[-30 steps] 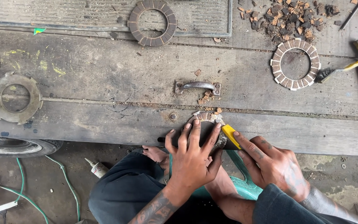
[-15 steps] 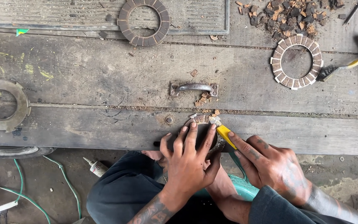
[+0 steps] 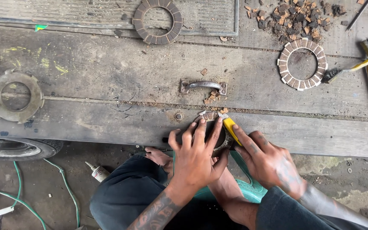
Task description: Scraping debris and old friction material from a motorcycle clutch plate using a utility knife.
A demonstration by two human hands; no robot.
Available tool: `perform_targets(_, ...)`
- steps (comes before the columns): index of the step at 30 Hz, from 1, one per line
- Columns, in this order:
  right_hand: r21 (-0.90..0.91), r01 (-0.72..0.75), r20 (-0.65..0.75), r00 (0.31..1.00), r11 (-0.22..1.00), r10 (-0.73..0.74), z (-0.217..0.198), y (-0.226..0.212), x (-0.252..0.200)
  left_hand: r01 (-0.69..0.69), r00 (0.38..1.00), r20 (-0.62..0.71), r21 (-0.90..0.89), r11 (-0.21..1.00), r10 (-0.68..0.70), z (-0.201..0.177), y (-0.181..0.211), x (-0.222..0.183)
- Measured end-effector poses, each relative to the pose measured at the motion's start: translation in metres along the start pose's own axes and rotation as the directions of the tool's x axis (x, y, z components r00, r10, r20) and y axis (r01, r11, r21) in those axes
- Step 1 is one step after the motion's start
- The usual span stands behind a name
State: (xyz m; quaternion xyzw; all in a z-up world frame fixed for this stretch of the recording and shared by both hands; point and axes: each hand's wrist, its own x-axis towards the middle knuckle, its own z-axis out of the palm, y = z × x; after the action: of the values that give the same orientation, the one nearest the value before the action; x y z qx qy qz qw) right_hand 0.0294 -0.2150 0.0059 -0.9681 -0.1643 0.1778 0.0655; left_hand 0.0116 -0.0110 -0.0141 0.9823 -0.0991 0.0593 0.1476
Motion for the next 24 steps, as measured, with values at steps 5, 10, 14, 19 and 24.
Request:
perform_targets(5,0.116,-0.105,0.069,0.993,0.988,0.098,-0.006,-0.004,0.003,0.001,1.000,0.001,-0.018,1.000,-0.001,0.001,0.002,-0.003)
perform_targets(10,0.001,0.042,-0.222,0.974,0.999,-0.041,-0.003,0.004,-0.014,-0.022,0.988,-0.153,-0.096,0.995,0.007,0.003,-0.001,-0.012)
perform_targets(14,-0.031,0.144,-0.251,0.957,0.989,-0.147,-0.010,0.001,-0.018,-0.034,0.984,-0.175,-0.152,0.988,0.007,-0.002,-0.001,-0.015)
perform_targets(19,-0.039,0.129,-0.207,0.969,0.991,-0.134,-0.009,0.002,-0.013,-0.051,0.984,-0.174,-0.107,0.993,0.032,-0.002,-0.003,-0.013)
perform_targets(24,-0.087,0.167,-0.207,0.961,0.982,-0.181,-0.010,0.002,-0.010,-0.034,0.995,-0.098,-0.111,0.993,0.023,-0.004,-0.003,-0.010)
